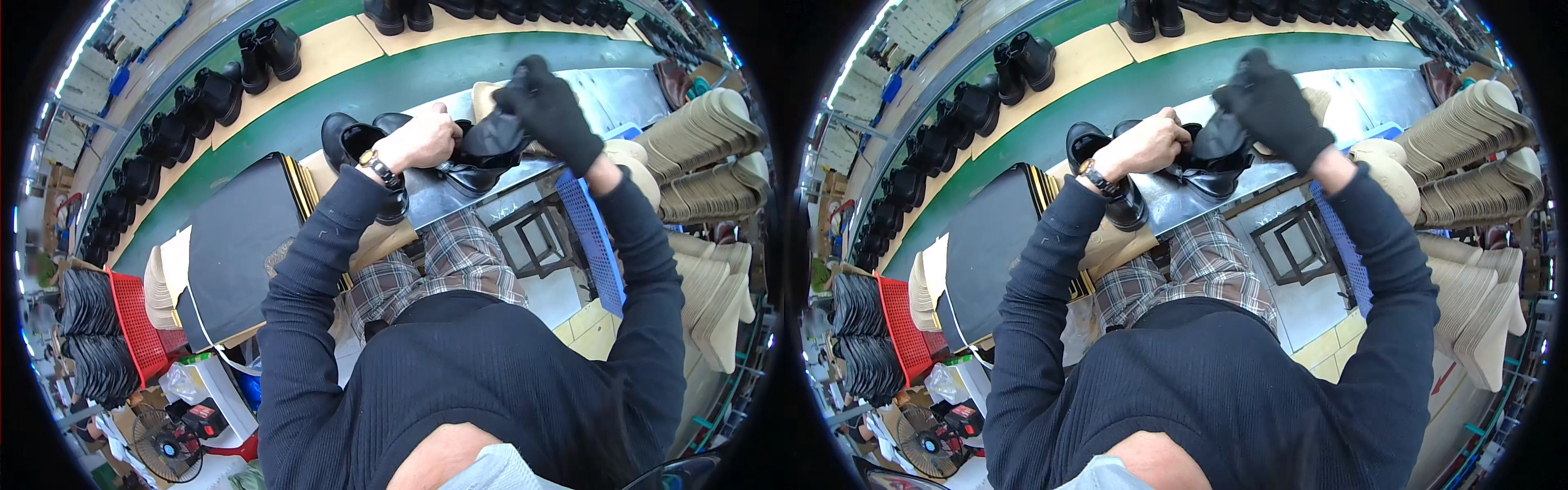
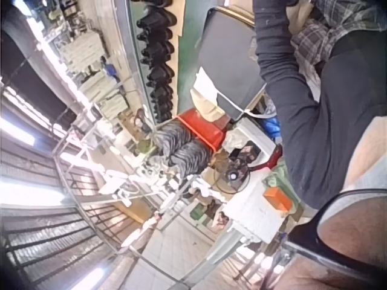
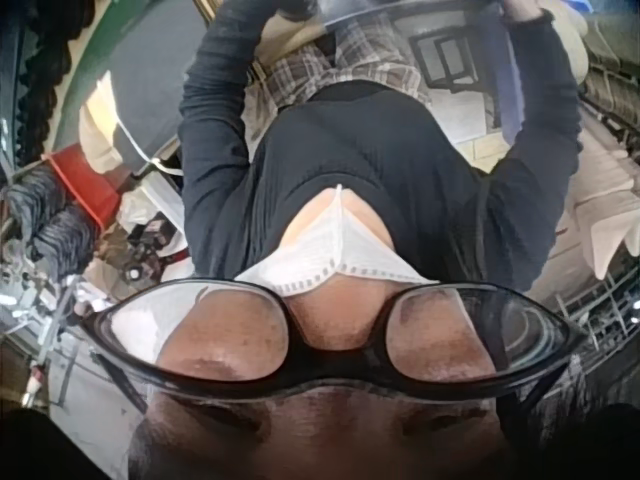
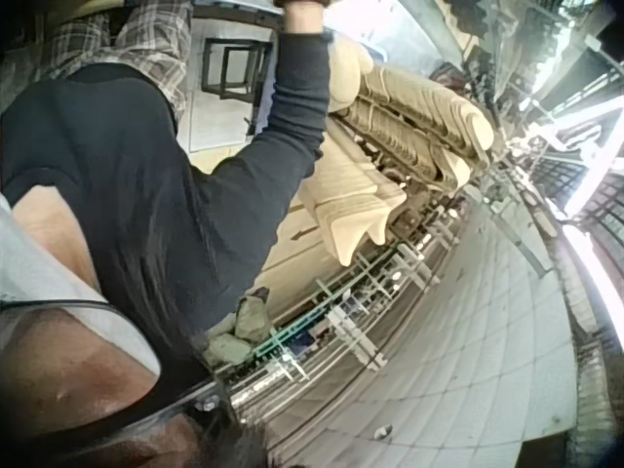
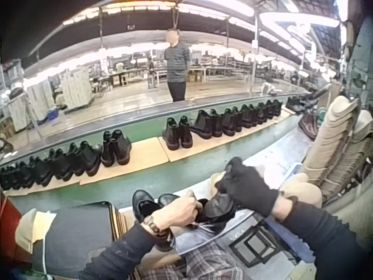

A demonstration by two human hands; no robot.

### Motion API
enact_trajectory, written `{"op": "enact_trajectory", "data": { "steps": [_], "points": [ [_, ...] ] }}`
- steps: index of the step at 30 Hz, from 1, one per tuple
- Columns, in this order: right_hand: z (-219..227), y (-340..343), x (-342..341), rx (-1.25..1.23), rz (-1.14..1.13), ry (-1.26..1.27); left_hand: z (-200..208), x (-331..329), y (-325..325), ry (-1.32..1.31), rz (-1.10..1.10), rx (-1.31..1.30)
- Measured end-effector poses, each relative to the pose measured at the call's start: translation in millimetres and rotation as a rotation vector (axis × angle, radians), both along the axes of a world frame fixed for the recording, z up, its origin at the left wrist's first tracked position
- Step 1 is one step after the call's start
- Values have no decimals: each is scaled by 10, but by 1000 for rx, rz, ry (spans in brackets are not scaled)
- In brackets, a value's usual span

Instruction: Manually inserting cardboard forms into boots and preparing footwear for packing on a factory line.

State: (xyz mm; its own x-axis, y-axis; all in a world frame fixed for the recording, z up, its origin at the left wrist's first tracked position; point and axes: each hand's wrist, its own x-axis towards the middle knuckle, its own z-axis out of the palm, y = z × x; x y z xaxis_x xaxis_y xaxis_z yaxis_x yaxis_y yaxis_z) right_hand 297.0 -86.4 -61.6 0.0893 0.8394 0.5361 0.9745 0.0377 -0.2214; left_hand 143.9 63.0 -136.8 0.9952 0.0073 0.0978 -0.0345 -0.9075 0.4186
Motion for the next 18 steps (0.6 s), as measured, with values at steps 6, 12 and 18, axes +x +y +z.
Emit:
{"op": "enact_trajectory", "data": {
  "steps": [6, 12, 18],
  "points": [
    [-725, -15, -625, -207, -54, 65, 148, -124, -79, -20, 138, -60],
    [-632, -81, -502, -325, 26, 499, 180, -176, -139, -248, 153, -103],
    [-894, 159, -794, -216, -258, 820, 248, -129, -131, -177, 295, -320]
  ]
}}
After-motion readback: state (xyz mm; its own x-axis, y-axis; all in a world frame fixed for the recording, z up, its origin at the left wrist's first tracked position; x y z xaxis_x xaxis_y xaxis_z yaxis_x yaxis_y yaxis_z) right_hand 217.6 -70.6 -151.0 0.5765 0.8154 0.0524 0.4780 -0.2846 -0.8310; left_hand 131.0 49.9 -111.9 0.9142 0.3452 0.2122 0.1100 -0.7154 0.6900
